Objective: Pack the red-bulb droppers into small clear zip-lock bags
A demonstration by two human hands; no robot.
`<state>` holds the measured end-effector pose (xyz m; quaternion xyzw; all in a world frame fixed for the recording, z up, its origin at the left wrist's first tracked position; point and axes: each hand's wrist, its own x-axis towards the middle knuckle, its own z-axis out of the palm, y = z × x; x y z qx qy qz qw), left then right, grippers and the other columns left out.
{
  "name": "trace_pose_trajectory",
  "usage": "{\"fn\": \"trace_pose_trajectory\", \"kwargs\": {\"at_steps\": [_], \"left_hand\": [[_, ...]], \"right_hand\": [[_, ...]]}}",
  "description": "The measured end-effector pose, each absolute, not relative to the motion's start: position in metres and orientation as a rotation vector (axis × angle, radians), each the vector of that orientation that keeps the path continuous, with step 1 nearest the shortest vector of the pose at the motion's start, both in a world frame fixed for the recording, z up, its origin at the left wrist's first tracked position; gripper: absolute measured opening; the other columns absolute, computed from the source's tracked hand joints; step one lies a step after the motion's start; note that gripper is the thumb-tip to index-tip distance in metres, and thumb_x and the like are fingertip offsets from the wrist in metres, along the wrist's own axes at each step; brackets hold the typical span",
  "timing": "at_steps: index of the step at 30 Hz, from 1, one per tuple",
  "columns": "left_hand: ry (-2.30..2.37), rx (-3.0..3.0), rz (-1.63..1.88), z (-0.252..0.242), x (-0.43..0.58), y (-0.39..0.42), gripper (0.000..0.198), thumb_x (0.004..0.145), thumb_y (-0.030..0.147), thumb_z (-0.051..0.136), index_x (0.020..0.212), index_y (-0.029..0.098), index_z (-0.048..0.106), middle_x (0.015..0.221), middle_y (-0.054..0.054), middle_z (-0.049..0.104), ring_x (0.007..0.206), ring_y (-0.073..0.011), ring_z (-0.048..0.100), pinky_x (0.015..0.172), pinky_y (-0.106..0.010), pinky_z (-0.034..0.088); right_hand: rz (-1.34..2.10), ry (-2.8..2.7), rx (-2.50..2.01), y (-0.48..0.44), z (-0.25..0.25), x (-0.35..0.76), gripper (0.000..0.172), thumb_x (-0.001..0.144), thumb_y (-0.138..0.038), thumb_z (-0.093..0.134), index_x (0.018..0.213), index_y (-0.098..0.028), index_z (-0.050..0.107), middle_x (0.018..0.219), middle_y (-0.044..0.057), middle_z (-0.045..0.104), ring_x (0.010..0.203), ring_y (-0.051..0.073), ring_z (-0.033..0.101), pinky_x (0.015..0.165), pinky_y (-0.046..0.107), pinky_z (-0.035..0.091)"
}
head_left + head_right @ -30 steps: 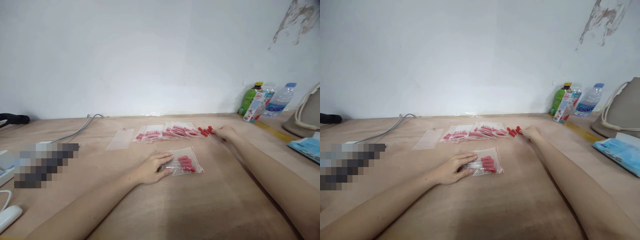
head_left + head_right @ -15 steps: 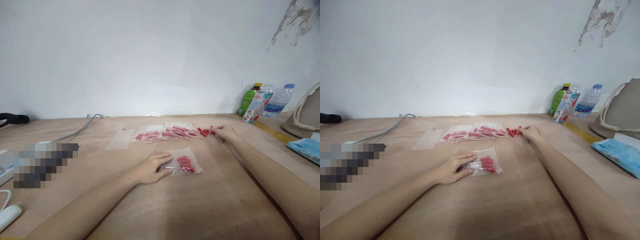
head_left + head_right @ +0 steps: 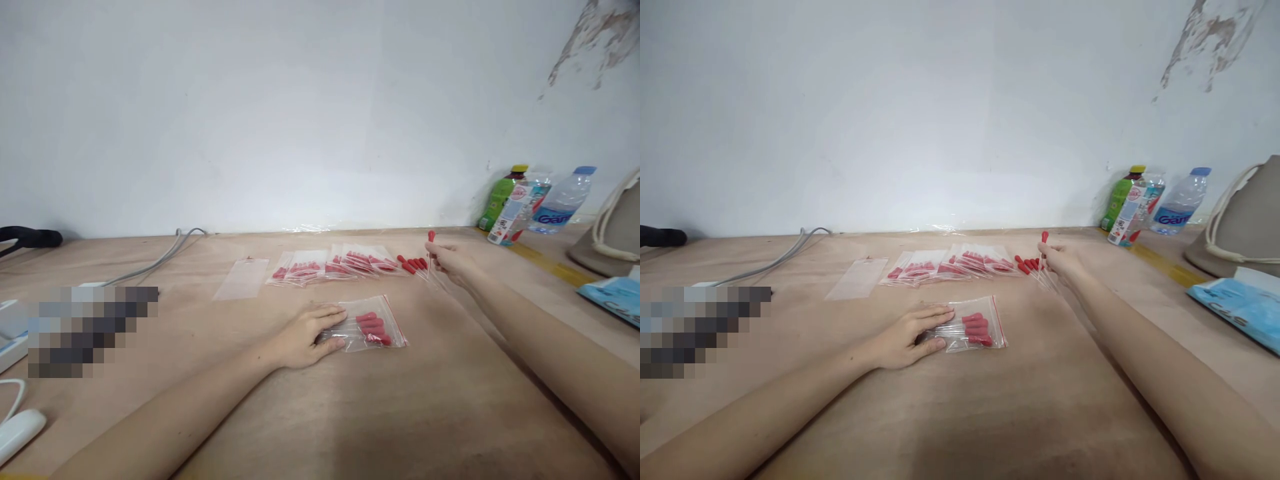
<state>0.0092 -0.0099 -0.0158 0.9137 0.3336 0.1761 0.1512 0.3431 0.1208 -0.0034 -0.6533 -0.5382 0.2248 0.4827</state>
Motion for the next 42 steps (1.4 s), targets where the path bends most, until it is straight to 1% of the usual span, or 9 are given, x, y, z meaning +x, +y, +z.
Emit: {"fn": "trace_pose_trajectory", "kwargs": {"at_steps": [2, 5, 8, 11, 17, 22, 28, 35, 42], "left_hand": [[0.955, 2.624, 0.511, -0.016, 0.009, -0.009, 0.051, 0.087, 0.042, 0.046, 0.131, 0.017, 0.041, 0.134, -0.01, 0.041, 0.124, -0.022, 0.038, 0.104, -0.037, 0.031], [0.956, 2.631, 0.503, -0.016, 0.009, -0.009, 0.05, 0.087, 0.042, 0.045, 0.131, 0.017, 0.041, 0.134, -0.01, 0.041, 0.124, -0.0216, 0.038, 0.104, -0.037, 0.03], [0.952, 2.636, 0.498, -0.016, 0.009, -0.009, 0.05, 0.087, 0.042, 0.045, 0.131, 0.018, 0.04, 0.135, -0.009, 0.041, 0.124, -0.0215, 0.038, 0.104, -0.037, 0.031], [0.965, 2.635, 0.495, -0.015, 0.009, -0.009, 0.049, 0.087, 0.042, 0.045, 0.131, 0.02, 0.04, 0.135, -0.008, 0.041, 0.124, -0.0216, 0.038, 0.104, -0.038, 0.031], [0.968, 2.629, 0.507, -0.014, 0.01, -0.01, 0.049, 0.087, 0.041, 0.046, 0.131, 0.02, 0.041, 0.134, -0.008, 0.042, 0.123, -0.0218, 0.039, 0.103, -0.038, 0.031], [0.956, 2.637, 0.562, -0.014, 0.01, -0.012, 0.051, 0.087, 0.039, 0.047, 0.133, 0.019, 0.036, 0.132, -0.009, 0.044, 0.122, -0.0212, 0.04, 0.102, -0.038, 0.032], [0.95, 2.629, 0.571, -0.014, 0.01, -0.012, 0.051, 0.086, 0.037, 0.048, 0.132, 0.018, 0.035, 0.13, -0.009, 0.045, 0.119, -0.0202, 0.042, 0.101, -0.036, 0.034], [0.938, 2.635, 0.577, -0.014, 0.011, -0.011, 0.051, 0.087, 0.037, 0.047, 0.133, 0.019, 0.034, 0.131, -0.009, 0.045, 0.119, -0.0202, 0.042, 0.1, -0.037, 0.034], [0.951, 2.624, 0.583, -0.012, 0.011, -0.013, 0.052, 0.086, 0.037, 0.048, 0.133, 0.019, 0.034, 0.132, -0.009, 0.044, 0.12, -0.021, 0.041, 0.1, -0.037, 0.034]], "right_hand": [[0.666, -1.281, -1.459, 0.102, 0.001, 0.333, 0.031, 0.076, -0.046, 0.05, 0.062, -0.019, 0.046, 0.051, 0.0, 0.049, 0.041, 0.008, 0.041, 0.039, 0.021, 0.035], [0.87, -1.21, -1.146, 0.071, -0.002, 0.313, 0.035, 0.065, -0.047, 0.064, 0.075, -0.02, 0.044, 0.049, -0.006, 0.046, 0.038, 0.006, 0.038, 0.036, 0.018, 0.032], [0.884, -1.151, -1.071, 0.045, -0.014, 0.294, 0.056, 0.06, -0.043, 0.071, 0.099, -0.024, 0.035, 0.056, -0.009, 0.05, 0.038, 0.007, 0.043, 0.035, 0.018, 0.035], [0.923, -1.125, -1.039, 0.032, -0.024, 0.28, 0.064, 0.061, -0.041, 0.07, 0.107, -0.026, 0.029, 0.067, -0.007, 0.054, 0.043, 0.008, 0.051, 0.041, 0.022, 0.045], [1.127, -1.064, -0.994, 0.025, -0.034, 0.268, 0.045, 0.068, -0.041, 0.063, 0.098, -0.026, 0.033, 0.065, -0.007, 0.054, 0.055, 0.012, 0.061, 0.058, 0.03, 0.053], [1.274, -1.158, -1.003, 0.021, -0.038, 0.271, 0.034, 0.067, -0.045, 0.064, 0.085, -0.021, 0.049, 0.073, 0.0, 0.059, 0.063, 0.012, 0.06, 0.066, 0.03, 0.051], [1.367, -1.615, -1.027, 0.02, -0.031, 0.279, 0.035, 0.067, -0.045, 0.065, 0.087, -0.016, 0.061, 0.072, 0.0, 0.062, 0.06, 0.008, 0.052, 0.06, 0.023, 0.042], [1.423, -1.779, -1.062, 0.034, -0.03, 0.279, 0.042, 0.068, -0.048, 0.061, 0.093, -0.014, 0.064, 0.043, -0.007, 0.047, 0.041, 0.005, 0.041, 0.043, 0.019, 0.033], [1.309, -1.56, -1.23, 0.035, -0.03, 0.26, 0.036, 0.054, -0.045, 0.072, 0.069, -0.015, 0.06, 0.041, -0.006, 0.049, 0.036, 0.006, 0.042, 0.038, 0.019, 0.032]]}}
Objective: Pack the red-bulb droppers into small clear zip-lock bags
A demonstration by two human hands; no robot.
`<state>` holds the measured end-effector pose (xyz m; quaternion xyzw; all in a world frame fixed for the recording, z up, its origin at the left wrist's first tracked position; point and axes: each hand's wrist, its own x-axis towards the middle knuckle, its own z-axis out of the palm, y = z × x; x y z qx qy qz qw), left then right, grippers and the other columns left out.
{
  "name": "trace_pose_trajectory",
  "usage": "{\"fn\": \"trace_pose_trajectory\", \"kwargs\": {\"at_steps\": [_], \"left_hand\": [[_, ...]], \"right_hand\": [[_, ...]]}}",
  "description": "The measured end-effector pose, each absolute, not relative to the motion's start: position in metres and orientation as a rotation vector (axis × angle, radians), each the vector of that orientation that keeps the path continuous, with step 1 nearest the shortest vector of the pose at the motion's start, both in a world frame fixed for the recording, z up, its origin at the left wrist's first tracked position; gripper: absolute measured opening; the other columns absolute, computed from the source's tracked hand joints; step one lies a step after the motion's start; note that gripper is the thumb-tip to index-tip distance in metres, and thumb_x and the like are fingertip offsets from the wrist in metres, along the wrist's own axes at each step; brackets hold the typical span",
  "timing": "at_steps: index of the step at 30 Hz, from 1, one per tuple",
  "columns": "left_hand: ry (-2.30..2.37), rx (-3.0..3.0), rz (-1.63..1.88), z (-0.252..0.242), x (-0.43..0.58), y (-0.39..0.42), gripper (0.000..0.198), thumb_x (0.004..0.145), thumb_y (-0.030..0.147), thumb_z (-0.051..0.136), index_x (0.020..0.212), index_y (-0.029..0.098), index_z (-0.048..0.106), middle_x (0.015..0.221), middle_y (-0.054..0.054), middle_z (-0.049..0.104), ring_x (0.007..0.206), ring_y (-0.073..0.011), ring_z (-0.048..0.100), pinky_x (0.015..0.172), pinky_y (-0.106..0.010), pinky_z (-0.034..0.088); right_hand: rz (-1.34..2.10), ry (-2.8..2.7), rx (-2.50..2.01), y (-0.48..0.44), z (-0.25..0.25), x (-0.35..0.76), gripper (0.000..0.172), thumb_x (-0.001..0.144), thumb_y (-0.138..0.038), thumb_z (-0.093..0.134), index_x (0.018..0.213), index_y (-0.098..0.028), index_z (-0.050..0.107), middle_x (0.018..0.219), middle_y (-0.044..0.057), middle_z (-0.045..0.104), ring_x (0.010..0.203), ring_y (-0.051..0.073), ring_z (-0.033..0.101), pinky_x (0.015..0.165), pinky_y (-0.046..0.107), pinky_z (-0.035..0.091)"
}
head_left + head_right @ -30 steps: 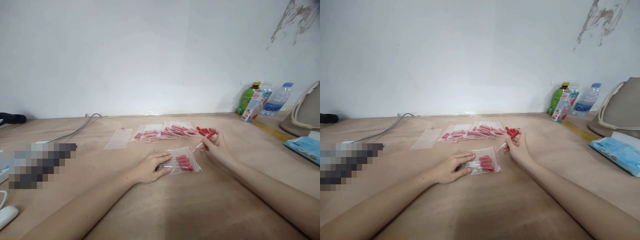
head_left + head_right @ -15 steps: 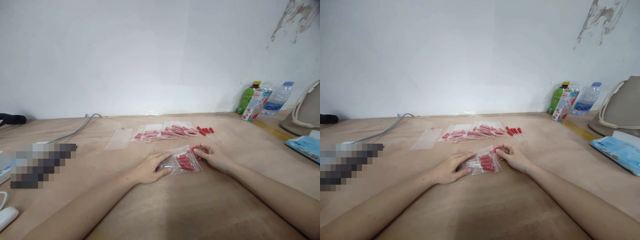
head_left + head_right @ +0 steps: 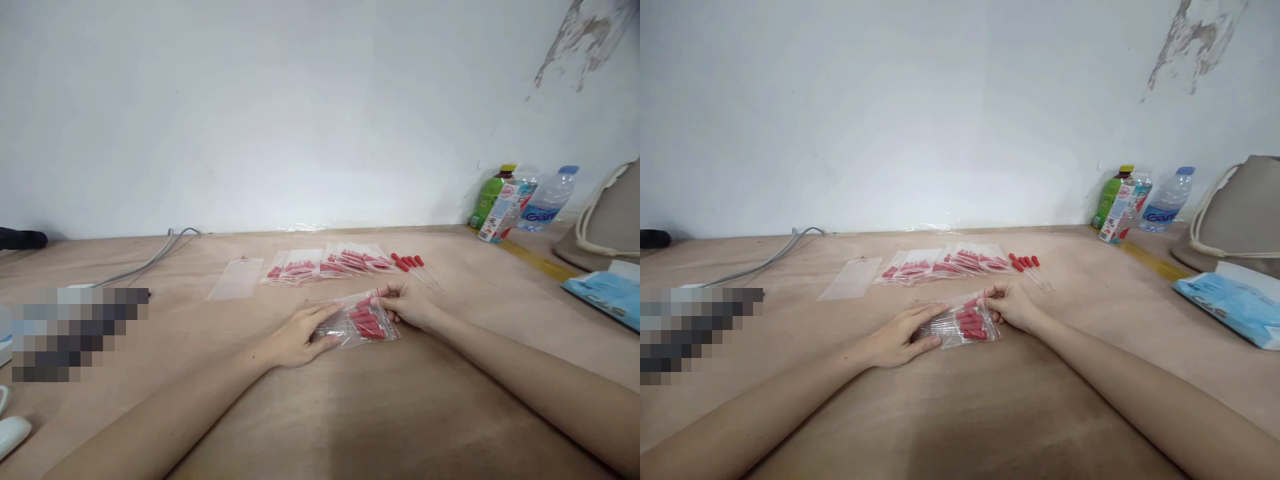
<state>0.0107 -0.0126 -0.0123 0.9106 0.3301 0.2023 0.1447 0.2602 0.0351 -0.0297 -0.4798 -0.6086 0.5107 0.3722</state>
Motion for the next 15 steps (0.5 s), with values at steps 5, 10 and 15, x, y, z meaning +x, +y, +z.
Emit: {"fn": "trace_pose_trajectory", "kwargs": {"at_steps": [5, 10, 15], "left_hand": [[0.941, 2.637, 0.574, -0.013, 0.01, -0.012, 0.052, 0.087, 0.037, 0.047, 0.133, 0.019, 0.034, 0.132, -0.009, 0.044, 0.121, -0.0206, 0.041, 0.101, -0.037, 0.033], [0.919, 2.646, 0.552, -0.014, 0.01, -0.011, 0.049, 0.087, 0.035, 0.047, 0.133, 0.021, 0.036, 0.134, -0.008, 0.042, 0.122, -0.0201, 0.039, 0.103, -0.037, 0.032], [0.925, 2.633, 0.54, -0.013, 0.01, -0.011, 0.048, 0.087, 0.036, 0.046, 0.132, 0.021, 0.037, 0.134, -0.008, 0.042, 0.123, -0.0209, 0.039, 0.103, -0.038, 0.031]], "right_hand": [[1.323, -1.616, -1.073, 0.032, -0.032, 0.253, 0.035, 0.055, -0.048, 0.07, 0.064, -0.016, 0.057, 0.059, -0.001, 0.061, 0.055, 0.011, 0.055, 0.053, 0.024, 0.044], [1.316, -1.541, -1.198, 0.03, -0.02, 0.26, 0.037, 0.07, -0.054, 0.054, 0.074, -0.018, 0.052, 0.041, -0.009, 0.044, 0.032, 0.005, 0.035, 0.034, 0.018, 0.025], [1.467, -1.631, -1.197, 0.03, -0.02, 0.257, 0.033, 0.065, -0.049, 0.064, 0.073, -0.018, 0.055, 0.055, -0.004, 0.057, 0.046, 0.009, 0.05, 0.042, 0.02, 0.035]]}}
